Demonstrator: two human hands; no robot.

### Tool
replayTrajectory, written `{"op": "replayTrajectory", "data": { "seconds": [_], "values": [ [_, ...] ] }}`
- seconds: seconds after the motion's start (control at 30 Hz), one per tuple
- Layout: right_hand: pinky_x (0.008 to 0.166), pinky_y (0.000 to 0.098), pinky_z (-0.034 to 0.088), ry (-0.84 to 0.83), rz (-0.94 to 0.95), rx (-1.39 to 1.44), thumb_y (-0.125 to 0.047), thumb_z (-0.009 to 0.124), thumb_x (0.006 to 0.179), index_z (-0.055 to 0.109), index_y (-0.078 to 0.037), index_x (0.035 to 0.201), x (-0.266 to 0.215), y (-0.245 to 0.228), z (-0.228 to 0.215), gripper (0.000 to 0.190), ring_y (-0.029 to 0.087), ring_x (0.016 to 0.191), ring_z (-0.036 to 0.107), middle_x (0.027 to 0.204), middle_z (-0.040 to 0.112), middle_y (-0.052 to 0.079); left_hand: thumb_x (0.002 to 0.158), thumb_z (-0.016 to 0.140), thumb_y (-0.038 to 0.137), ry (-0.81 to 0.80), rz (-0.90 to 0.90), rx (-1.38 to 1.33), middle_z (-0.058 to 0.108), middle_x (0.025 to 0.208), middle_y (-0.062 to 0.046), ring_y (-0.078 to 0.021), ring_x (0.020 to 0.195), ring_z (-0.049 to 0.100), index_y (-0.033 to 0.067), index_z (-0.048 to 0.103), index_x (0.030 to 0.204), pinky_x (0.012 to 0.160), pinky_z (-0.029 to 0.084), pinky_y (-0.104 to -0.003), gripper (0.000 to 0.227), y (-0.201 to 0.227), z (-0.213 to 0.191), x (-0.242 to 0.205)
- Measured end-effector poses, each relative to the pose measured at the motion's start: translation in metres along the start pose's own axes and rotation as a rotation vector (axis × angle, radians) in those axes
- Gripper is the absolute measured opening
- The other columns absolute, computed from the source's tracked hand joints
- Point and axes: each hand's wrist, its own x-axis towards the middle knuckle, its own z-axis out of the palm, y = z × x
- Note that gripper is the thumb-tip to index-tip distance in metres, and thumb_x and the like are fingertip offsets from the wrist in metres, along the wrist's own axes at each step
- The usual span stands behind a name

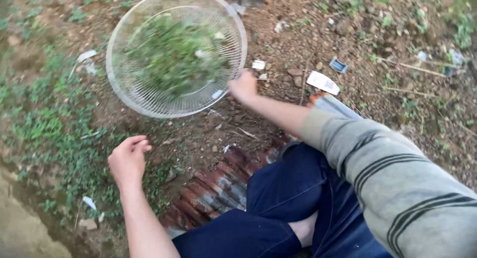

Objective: The person picks weeds by hand from the ground and places them into a wire fan guard used as a basket.

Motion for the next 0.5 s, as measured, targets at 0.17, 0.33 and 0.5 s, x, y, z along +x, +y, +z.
{"op": "replayTrajectory", "data": {
  "seconds": [0.17, 0.33, 0.5],
  "values": [
    [0.067, 0.0336, 0.063, -0.134, 0.004, 0.019, -0.005, 0.077, 0.077, 0.070, 0.001, 0.108, -0.063, -0.041, 0.008, 0.032, 0.020, 0.073, 0.077, 0.092, 0.076, 0.014, 0.100, 0.066, 0.039, -0.001, -0.022, 0.109, 0.075, 0.111, -0.017, -0.0350, 0.101, 0.071, 0.0128, 0.072, 0.127, 0.088, 0.053, -0.046, 0.038, -0.038, 0.022, 0.012],
    [0.055, 0.0325, 0.060, -0.773, 0.225, 0.087, -0.010, 0.068, 0.093, 0.049, 0.001, 0.138, -0.117, -0.078, 0.004, 0.050, 0.021, 0.067, 0.065, 0.101, 0.071, 0.018, 0.096, 0.067, 0.055, -0.137, -0.254, 0.384, 0.060, 0.136, -0.032, -0.0504, 0.122, 0.059, 0.0008, 0.063, 0.136, 0.103, 0.048, -0.057, 0.068, -0.055, 0.016, 0.012],
    [0.063, 0.0281, 0.059, -1.190, 0.057, -0.099, 0.009, 0.076, 0.077, 0.065, 0.000, 0.125, -0.115, -0.066, 0.013, 0.051, 0.017, 0.080, 0.069, 0.106, 0.068, 0.008, 0.091, 0.072, 0.052, 0.040, -0.330, 0.465, 0.049, 0.142, -0.033, -0.0504, 0.129, 0.045, -0.0097, 0.050, 0.140, 0.096, 0.046, -0.064, 0.082, -0.051, 0.014, 0.009]
  ]
}}
